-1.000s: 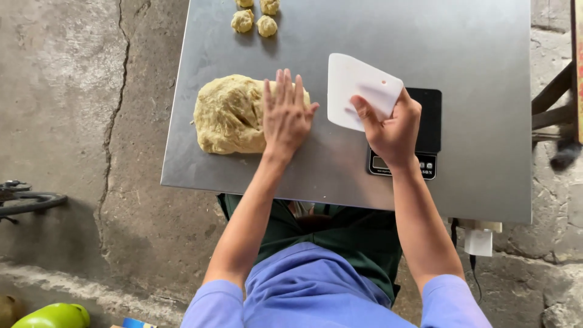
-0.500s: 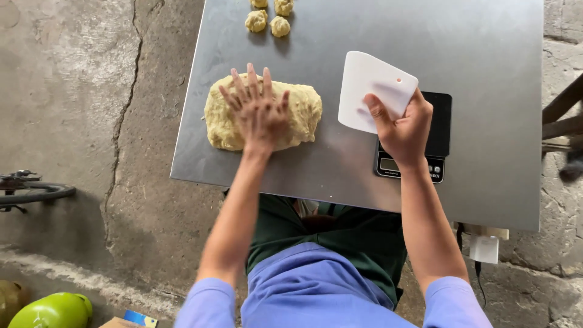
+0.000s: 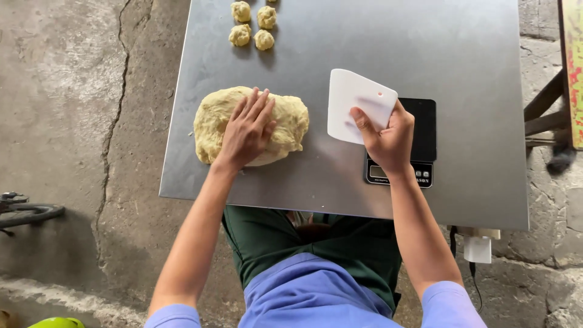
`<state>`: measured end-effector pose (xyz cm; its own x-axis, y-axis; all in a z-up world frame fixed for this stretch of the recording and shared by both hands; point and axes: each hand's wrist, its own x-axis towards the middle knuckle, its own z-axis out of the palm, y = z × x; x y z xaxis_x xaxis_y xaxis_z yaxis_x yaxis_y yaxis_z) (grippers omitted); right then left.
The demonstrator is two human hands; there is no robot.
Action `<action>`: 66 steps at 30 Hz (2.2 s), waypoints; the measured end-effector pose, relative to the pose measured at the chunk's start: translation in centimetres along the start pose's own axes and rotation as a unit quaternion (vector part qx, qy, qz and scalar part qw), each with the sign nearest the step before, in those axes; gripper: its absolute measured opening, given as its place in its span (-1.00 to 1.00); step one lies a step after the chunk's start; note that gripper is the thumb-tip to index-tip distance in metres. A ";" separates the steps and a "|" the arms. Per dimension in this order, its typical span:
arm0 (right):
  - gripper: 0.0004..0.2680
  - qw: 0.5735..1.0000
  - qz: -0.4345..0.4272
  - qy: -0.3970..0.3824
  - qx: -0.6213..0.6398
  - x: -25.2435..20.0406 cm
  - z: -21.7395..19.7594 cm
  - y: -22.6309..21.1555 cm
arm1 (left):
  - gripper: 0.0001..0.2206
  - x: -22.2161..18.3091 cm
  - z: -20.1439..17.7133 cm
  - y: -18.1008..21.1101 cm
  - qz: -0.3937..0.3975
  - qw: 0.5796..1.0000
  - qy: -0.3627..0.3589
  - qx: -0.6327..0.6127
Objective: A person is portioning a large mass of dough into smaller, equal-sized pieces using a dough scraper and a digital scale.
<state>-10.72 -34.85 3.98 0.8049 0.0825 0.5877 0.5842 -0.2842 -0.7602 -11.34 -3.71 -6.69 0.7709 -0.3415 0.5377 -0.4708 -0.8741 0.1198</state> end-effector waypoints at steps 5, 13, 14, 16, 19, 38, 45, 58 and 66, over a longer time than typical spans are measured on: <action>-0.80 1.000 0.003 0.006 -0.018 0.0 -1.2 -0.5 | -0.23 0.0 0.4 3.6 -0.219 0.956 0.040 0.189; -0.81 1.000 0.005 -0.007 -0.005 -0.2 -0.3 -0.1 | -0.14 -0.4 -1.9 5.2 -0.235 0.960 0.008 0.154; -0.82 1.000 0.007 -0.008 -0.002 -0.2 -0.1 -0.1 | -0.15 -0.8 -2.3 4.9 -0.210 0.966 -0.004 0.149; -0.83 1.000 0.011 -0.009 0.001 -0.1 0.2 0.1 | -0.16 -1.2 -2.2 4.0 -0.184 0.972 -0.017 0.143; -0.82 1.000 0.005 -0.004 0.005 -0.1 0.2 0.3 | -0.03 -0.9 -1.7 2.6 -0.176 0.972 -0.061 0.140; -0.80 0.999 0.011 0.010 -0.028 -0.6 -1.3 0.8 | 0.01 2.0 0.3 3.8 -0.252 0.924 -0.173 0.229; -0.80 0.999 0.018 0.016 -0.023 -1.2 -1.6 2.5 | 0.02 1.4 -3.8 2.4 -0.227 0.959 -0.163 0.043; -0.72 0.988 0.133 -0.037 -0.065 -1.6 -1.7 0.2 | -0.73 2.2 -6.3 -7.4 -0.231 0.958 0.160 0.061; -0.72 0.991 0.122 -0.023 -0.051 -1.3 -1.3 0.1 | -0.78 4.6 -2.1 -6.7 -0.352 0.904 -0.240 0.049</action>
<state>-11.90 -36.21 3.49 0.9263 0.0425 0.3744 0.3597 -0.3954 -0.8452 -5.54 1.36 -3.24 0.9730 0.2202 -0.0696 0.2300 -0.9514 0.2047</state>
